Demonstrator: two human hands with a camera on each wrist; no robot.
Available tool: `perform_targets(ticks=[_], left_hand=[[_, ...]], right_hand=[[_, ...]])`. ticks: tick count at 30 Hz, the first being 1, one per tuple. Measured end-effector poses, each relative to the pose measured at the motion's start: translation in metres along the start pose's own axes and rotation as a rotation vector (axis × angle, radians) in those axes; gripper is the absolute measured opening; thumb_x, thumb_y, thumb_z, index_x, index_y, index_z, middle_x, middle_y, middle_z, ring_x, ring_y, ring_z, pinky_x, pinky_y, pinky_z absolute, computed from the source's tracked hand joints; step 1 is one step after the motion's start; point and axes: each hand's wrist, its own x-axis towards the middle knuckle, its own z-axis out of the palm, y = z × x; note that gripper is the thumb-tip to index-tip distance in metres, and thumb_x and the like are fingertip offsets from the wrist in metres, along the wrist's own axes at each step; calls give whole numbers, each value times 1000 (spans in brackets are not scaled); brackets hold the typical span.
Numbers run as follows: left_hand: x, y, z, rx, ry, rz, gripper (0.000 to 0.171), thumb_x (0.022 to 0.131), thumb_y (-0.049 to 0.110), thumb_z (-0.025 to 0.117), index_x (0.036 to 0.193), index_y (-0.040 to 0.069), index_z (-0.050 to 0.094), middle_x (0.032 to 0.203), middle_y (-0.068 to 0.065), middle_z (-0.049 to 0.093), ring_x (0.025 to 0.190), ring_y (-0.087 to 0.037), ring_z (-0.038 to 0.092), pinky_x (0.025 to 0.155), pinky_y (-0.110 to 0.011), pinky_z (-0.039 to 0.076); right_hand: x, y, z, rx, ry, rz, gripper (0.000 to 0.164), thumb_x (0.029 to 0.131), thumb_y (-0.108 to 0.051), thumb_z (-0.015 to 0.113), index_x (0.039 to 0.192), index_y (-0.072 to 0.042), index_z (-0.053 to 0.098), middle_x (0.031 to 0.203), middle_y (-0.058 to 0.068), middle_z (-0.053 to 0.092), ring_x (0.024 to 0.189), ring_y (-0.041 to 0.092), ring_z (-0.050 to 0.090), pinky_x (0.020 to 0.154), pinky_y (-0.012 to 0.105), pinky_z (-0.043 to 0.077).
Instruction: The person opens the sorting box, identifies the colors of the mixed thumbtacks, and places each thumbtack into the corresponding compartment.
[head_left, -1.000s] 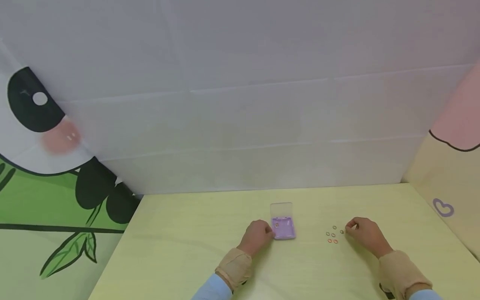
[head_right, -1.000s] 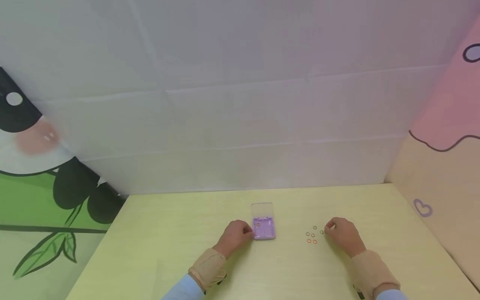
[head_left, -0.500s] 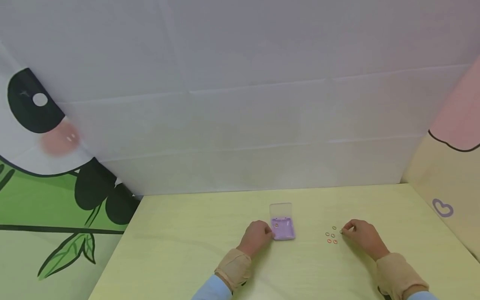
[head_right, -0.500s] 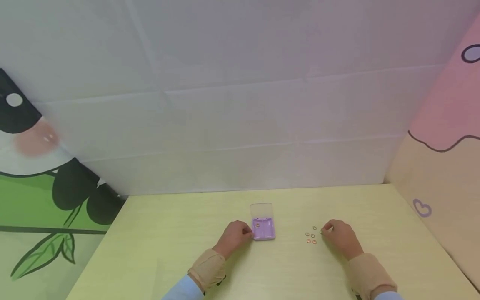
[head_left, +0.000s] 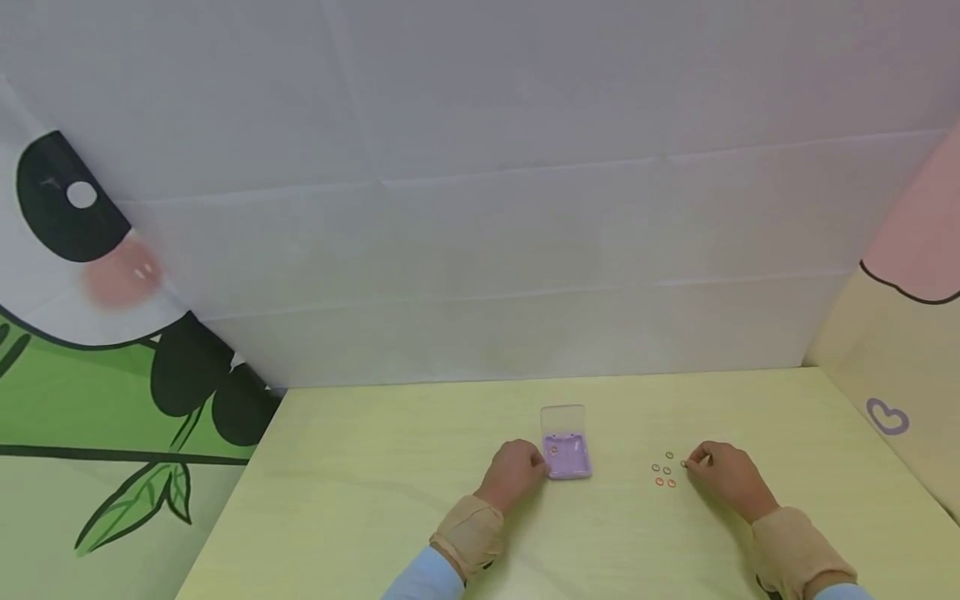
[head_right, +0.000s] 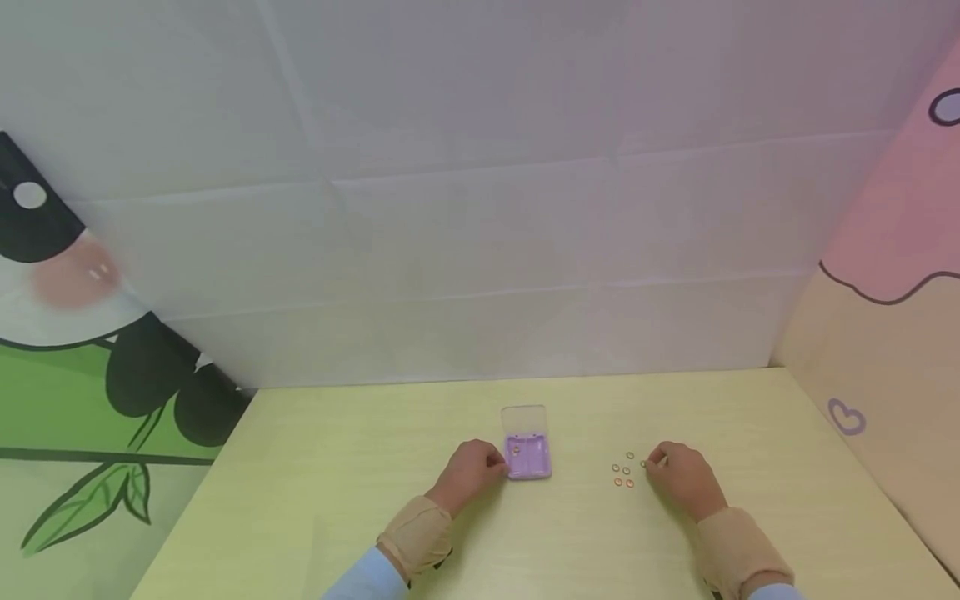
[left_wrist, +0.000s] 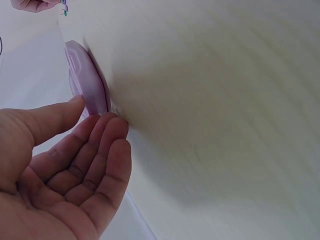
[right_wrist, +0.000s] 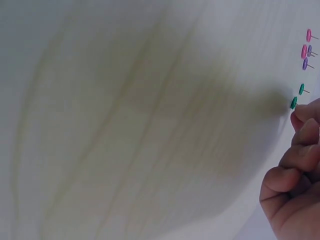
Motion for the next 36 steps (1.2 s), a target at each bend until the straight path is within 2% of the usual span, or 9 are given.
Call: perform_targets(ticks=[10,17,29,36], left_hand=[[-4,5,-6,-12,-3,-6,15,83,9,68,74,-3,72,75,-14,73,61,-13,52,60,-34,53],[-4,5,-5,-19,-5,-11,15,83,9,68,77,-4,73,77,-15,73,63,-16,55,61,-34,54],[-4,3,-4,-14,-7,-17,15,83,9,68,76,-4,73,76,-14,73,63,-16,55,61,-34,54],[-4,3,-5,-16,-13,-17,15,83,9,68,76,-3,73,78,-15,74,64,-17,57,63,-35,55]], right_hand=[[-3,0,2,4,26,-25,17,88,-12,59,88,2,70,77,14,68,67,21,54,63,42,47],[-2,-1,2,-9,7,-22,19,89,-12,58,90,3,70,80,16,70,70,23,57,66,47,49],[-7,-6,0,3,19,-25,18,87,-13,53,88,-2,67,75,10,64,65,19,50,59,36,42],[-8,-9,-2,36,47,20,25,90,-15,50,94,4,67,77,15,65,64,20,49,57,35,40]])
